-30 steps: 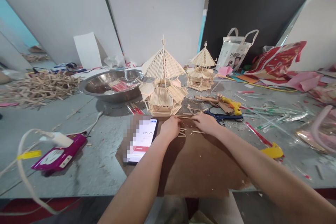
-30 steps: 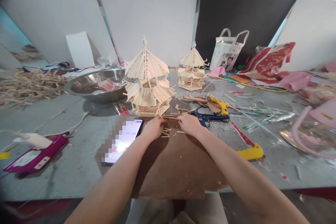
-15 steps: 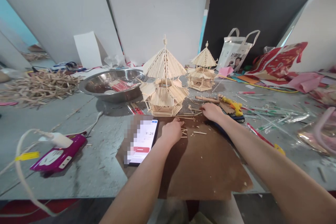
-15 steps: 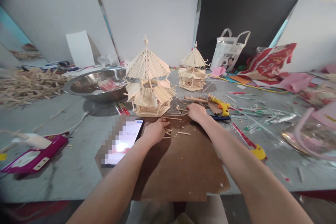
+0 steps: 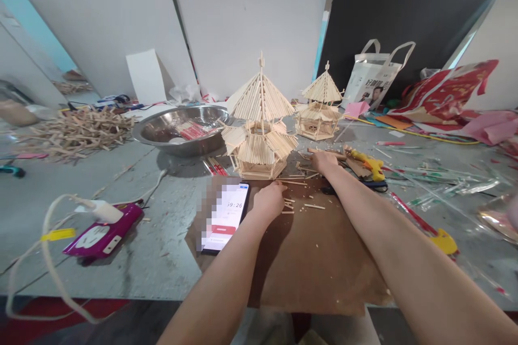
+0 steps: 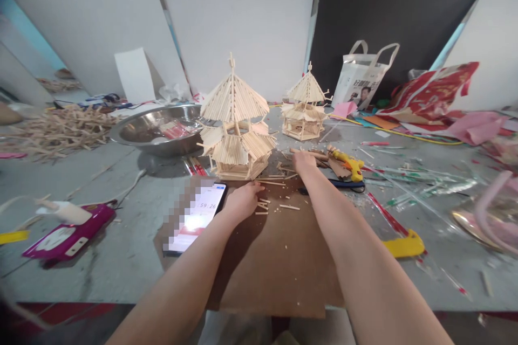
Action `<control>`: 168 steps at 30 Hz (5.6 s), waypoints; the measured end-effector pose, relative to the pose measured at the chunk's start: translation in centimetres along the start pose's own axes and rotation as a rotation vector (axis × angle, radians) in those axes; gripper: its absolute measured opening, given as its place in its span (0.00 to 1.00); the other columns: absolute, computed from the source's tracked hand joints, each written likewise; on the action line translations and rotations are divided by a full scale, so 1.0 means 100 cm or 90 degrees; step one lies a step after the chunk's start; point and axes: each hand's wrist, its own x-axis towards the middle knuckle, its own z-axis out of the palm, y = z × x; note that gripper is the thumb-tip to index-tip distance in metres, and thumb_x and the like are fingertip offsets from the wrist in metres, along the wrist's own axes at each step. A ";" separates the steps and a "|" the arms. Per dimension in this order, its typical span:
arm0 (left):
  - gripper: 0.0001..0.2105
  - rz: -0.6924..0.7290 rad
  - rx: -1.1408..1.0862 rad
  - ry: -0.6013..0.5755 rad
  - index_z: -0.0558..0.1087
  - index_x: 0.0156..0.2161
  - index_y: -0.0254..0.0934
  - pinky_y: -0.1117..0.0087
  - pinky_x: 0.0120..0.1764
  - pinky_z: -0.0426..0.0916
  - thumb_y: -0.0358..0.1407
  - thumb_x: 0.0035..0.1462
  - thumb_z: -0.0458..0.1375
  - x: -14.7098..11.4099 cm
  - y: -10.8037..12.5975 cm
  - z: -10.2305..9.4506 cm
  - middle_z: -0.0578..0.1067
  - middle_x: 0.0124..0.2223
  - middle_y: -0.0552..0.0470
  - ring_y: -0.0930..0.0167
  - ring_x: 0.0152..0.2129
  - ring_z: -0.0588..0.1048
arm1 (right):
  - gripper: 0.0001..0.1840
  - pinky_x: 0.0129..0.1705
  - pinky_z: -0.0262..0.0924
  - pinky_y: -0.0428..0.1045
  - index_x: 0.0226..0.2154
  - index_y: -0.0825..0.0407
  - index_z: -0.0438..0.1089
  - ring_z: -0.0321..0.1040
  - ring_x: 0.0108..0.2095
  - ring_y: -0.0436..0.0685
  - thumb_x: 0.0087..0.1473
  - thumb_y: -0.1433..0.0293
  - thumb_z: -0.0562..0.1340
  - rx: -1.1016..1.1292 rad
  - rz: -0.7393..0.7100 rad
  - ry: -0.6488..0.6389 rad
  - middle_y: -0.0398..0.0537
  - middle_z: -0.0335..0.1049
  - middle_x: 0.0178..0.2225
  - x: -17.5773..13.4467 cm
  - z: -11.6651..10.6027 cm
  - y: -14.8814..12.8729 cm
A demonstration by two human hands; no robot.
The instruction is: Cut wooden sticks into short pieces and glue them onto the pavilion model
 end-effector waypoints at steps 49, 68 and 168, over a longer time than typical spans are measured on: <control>0.16 -0.049 -0.093 0.054 0.72 0.39 0.42 0.70 0.40 0.63 0.30 0.48 0.46 0.007 -0.001 -0.001 0.73 0.42 0.52 0.70 0.37 0.71 | 0.13 0.26 0.53 0.46 0.28 0.54 0.72 0.62 0.22 0.51 0.46 0.65 0.54 0.269 -0.145 -0.051 0.46 0.68 0.20 -0.050 -0.034 0.066; 0.18 0.044 0.119 0.006 0.69 0.43 0.37 0.62 0.37 0.65 0.39 0.55 0.40 0.000 0.001 -0.002 0.73 0.40 0.43 0.62 0.38 0.72 | 0.15 0.33 0.57 0.47 0.37 0.46 0.69 0.66 0.39 0.57 0.46 0.65 0.53 0.004 -0.234 -0.012 0.48 0.69 0.40 -0.051 -0.003 -0.028; 0.18 0.024 0.100 0.035 0.68 0.44 0.39 0.61 0.33 0.65 0.29 0.51 0.42 -0.004 0.007 0.007 0.71 0.38 0.42 0.60 0.35 0.72 | 0.18 0.41 0.50 0.52 0.40 0.51 0.68 0.60 0.42 0.59 0.51 0.68 0.48 -0.075 -0.314 0.103 0.54 0.68 0.39 -0.081 0.009 -0.051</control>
